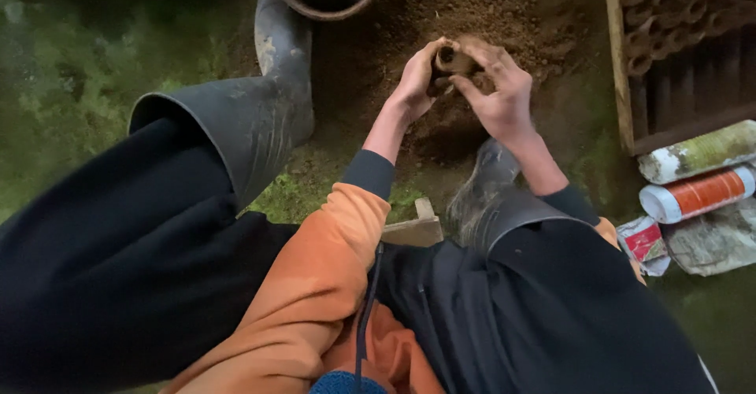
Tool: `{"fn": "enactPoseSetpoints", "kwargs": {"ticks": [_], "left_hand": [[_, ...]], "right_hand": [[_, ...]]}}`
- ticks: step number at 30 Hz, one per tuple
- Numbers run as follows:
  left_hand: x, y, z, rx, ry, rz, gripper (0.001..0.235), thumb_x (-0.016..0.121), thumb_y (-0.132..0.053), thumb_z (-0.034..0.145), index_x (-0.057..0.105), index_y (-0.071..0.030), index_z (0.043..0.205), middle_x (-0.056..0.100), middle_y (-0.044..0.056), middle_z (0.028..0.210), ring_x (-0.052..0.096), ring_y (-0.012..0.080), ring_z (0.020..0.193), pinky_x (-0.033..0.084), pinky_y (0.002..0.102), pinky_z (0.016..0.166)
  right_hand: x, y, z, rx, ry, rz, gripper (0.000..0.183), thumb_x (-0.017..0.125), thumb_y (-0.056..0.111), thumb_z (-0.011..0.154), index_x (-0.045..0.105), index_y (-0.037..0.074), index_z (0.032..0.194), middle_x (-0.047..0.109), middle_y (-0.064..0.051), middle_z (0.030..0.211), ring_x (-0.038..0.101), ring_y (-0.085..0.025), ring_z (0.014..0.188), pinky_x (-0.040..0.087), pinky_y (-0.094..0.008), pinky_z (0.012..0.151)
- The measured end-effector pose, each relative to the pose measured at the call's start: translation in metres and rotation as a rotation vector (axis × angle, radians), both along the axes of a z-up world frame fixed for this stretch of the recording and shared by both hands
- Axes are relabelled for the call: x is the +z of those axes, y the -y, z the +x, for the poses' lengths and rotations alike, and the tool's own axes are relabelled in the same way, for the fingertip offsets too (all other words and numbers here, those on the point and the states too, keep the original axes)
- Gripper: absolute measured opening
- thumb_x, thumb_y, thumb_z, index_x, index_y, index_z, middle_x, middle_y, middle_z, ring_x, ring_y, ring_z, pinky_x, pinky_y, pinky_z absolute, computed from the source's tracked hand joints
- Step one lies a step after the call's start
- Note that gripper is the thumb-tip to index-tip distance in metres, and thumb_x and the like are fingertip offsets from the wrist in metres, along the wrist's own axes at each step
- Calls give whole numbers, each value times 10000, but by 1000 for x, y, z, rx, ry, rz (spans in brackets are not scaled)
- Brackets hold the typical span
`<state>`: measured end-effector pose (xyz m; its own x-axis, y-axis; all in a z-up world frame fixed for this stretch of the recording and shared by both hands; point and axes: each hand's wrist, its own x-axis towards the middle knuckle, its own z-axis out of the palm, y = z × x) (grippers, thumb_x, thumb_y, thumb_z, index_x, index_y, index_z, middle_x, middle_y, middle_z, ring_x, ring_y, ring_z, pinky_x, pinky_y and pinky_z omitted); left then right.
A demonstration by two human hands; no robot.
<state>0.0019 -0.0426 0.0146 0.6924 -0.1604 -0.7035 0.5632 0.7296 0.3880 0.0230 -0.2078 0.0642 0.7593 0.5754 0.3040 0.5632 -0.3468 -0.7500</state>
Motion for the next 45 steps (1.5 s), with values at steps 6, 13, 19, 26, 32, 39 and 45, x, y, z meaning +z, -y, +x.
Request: {"fn": "enactPoseSetpoints", "kwargs": {"ticks": [6, 13, 19, 26, 32, 39, 45], "left_hand": [[-3, 15, 6, 9, -225, 46, 445, 597, -404, 924, 424, -125, 624, 338, 48, 557, 382, 220, 491, 346, 370, 514], [-56, 14, -2, -9, 10, -137, 424, 476, -432, 1012, 754, -142, 1146, 704, 59, 942, 627, 226, 781, 475, 356, 643], [-6, -3, 6, -95, -125, -39, 338, 547, -373, 975, 763, -120, 1036, 580, 4, 737, 526, 144, 617, 422, 277, 553], [16, -4, 10, -261, -127, -80, 290, 549, -282, 943, 393, -211, 709, 324, -58, 641, 320, 85, 486, 204, 239, 410], [13, -10, 4, -241, -113, -90, 365, 499, -262, 1015, 371, -169, 686, 348, -4, 633, 313, 129, 475, 243, 289, 436], [1, -3, 9, -214, -66, -162, 350, 461, -363, 1031, 441, -163, 744, 388, -11, 626, 370, 114, 469, 263, 232, 395], [9, -1, 8, -241, -55, 42, 247, 557, -355, 985, 538, -163, 831, 501, -2, 732, 454, 104, 611, 384, 274, 527]], "right_hand": [[-4, 6, 3, -67, 174, -20, 472, 765, 247, 1091, 548, 17, 1442, 543, -165, 1481, 516, -366, 1331, 458, -539, 1111], [2, 15, 2, 11, 170, -306, 300, 664, 230, 1121, 729, 94, 1381, 417, -104, 1631, 382, -362, 1377, 395, -540, 1092], [-1, 20, 21, 125, 74, -260, 377, 722, 18, 1030, 693, 70, 1403, 477, -141, 1605, 381, -395, 1387, 365, -569, 1149], [27, 15, 32, 250, 64, -366, 190, 764, -10, 972, 678, 33, 1136, 515, -146, 1536, 376, -411, 1364, 377, -578, 1104], [15, 11, 24, 259, -19, -463, 146, 689, 98, 1032, 619, 18, 1133, 503, -190, 1505, 357, -434, 1395, 408, -592, 1095], [16, 11, 25, 214, 173, -542, 273, 781, 159, 1008, 681, 85, 1251, 475, -132, 1590, 382, -414, 1400, 367, -569, 1086], [1, 11, 19, 224, 161, -538, 228, 762, 116, 960, 662, 55, 1156, 510, -166, 1513, 407, -432, 1355, 387, -560, 1040]]}}
